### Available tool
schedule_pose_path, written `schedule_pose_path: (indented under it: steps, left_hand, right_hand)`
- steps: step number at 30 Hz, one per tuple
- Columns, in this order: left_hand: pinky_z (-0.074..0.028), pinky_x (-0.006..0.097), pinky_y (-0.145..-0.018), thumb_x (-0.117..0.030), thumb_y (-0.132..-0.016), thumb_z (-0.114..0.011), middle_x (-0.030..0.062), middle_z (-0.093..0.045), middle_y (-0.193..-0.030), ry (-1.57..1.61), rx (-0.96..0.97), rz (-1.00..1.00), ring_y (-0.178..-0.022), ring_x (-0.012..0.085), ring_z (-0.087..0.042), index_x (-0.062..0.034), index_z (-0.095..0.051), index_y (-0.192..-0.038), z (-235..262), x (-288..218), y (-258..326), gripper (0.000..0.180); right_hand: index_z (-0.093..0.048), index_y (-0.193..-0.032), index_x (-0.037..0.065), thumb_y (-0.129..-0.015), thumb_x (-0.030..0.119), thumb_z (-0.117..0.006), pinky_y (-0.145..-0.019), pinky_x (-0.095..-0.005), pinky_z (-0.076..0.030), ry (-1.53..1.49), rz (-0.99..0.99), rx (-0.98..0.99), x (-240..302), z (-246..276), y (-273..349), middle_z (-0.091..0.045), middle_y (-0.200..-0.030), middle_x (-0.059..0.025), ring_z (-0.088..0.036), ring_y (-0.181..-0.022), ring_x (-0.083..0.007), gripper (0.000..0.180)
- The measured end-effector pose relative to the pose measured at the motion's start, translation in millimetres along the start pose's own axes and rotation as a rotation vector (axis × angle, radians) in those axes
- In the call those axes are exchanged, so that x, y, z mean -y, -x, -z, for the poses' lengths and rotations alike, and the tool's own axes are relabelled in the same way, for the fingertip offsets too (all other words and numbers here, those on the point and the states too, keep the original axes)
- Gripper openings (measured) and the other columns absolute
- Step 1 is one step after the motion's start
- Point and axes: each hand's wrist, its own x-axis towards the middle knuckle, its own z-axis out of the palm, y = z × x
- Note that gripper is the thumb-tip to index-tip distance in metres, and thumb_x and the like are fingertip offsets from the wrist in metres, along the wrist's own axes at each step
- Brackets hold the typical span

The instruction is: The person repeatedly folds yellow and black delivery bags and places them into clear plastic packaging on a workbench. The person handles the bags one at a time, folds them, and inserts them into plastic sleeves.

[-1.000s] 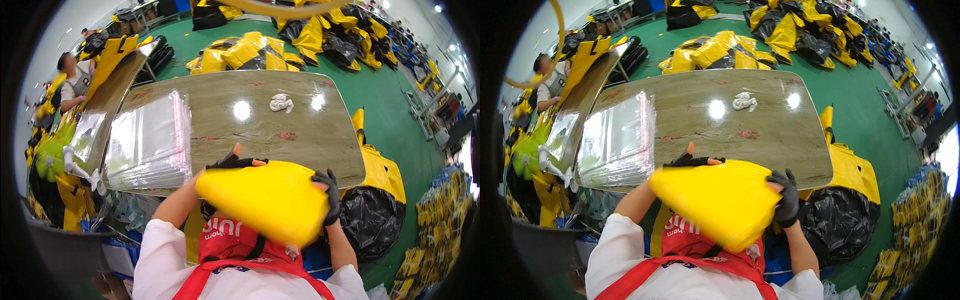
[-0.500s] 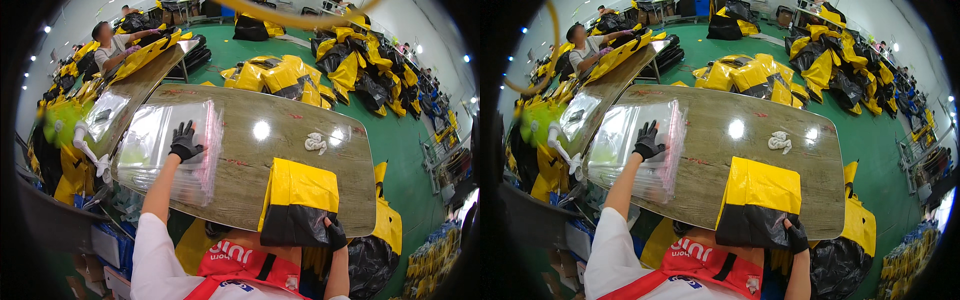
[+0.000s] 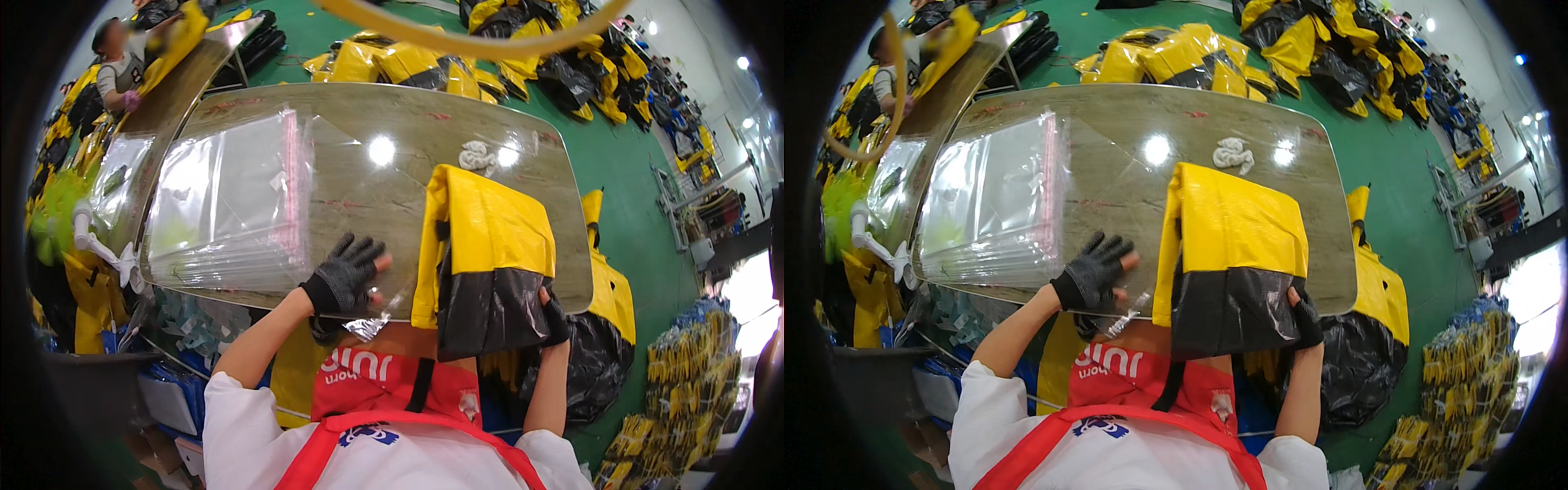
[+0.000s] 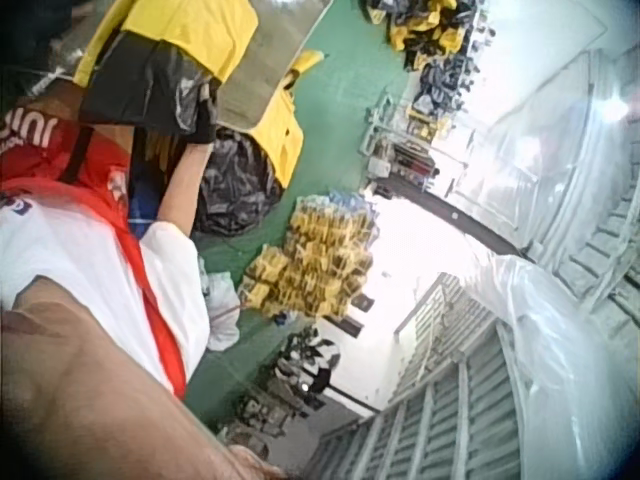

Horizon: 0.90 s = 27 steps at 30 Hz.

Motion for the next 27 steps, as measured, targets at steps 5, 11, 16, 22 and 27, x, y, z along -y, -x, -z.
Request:
schedule_pose_path:
  steps: [5, 11, 16, 22, 27]
  left_hand:
    - [-0.017, 0.048, -0.108, -0.03, -0.087, -0.049, 0.018, -0.041, -0.133, -0.105, -0.134, 0.1, -0.125, 0.0367, -0.035, -0.0065, -0.043, -0.127, -14.5, 6.5, -3.9, 0.047]
    - [-0.017, 0.045, -0.109, -0.031, -0.095, -0.034, 0.0128, -0.045, -0.132, 0.123, -0.175, 0.204, -0.126, 0.0326, -0.036, -0.0109, -0.047, -0.127, -16.7, 11.4, -5.9, 0.04]
    - [-0.016, 0.04, -0.109, -0.034, -0.097, -0.029, 0.0134, -0.047, -0.131, 0.53, -0.148, 0.126, -0.127, 0.0293, -0.036, -0.008, -0.049, -0.126, 32.1, -1.5, -5.7, 0.045]
    - [-0.021, 0.048, -0.108, -0.028, -0.082, -0.058, 0.0079, -0.051, -0.127, 0.04, -0.005, -0.08, -0.123, 0.031, -0.042, -0.0121, -0.053, -0.119, 66.5, -29.3, 15.9, 0.04]
    - [-0.021, 0.051, -0.108, -0.028, -0.079, -0.062, 0.0074, -0.052, -0.126, -0.038, -0.003, -0.098, -0.122, 0.0316, -0.043, -0.0125, -0.055, -0.116, 65.0, -38.5, 19.2, 0.04]
  right_hand:
    - [-0.053, -0.117, 0.0, -0.081, 0.017, -0.064, -0.079, -0.0282, -0.048, 0.27, 0.064, -0.071, 21.7, -3.4, 28.6, -0.06, -0.106, -0.0076, -0.059, -0.091, -0.0187, 0.042]
    - [-0.055, -0.115, -0.001, -0.081, 0.014, -0.064, -0.081, -0.0274, -0.046, 0.343, -0.087, -0.043, 24.2, -11.2, 46.8, -0.06, -0.104, -0.0066, -0.058, -0.09, -0.017, 0.039]
    - [-0.055, -0.114, 0.001, -0.078, 0.021, -0.069, -0.086, -0.0292, -0.044, 0.531, -0.132, 0.203, -32.0, -47.9, 50.6, -0.06, -0.108, -0.0068, -0.056, -0.098, -0.0175, 0.044]
    - [-0.059, -0.107, 0.001, -0.081, 0.032, -0.064, -0.083, -0.0342, -0.045, 1.303, 0.261, 0.348, -79.6, -34.0, -15.2, -0.065, -0.099, -0.008, -0.059, -0.091, -0.0203, 0.04]
    - [-0.062, -0.095, 0.0, -0.081, 0.033, -0.064, -0.07, -0.028, -0.044, 0.662, 0.148, 0.452, -21.6, -143.8, -78.3, -0.064, -0.082, -0.0044, -0.056, -0.075, -0.0126, 0.036]
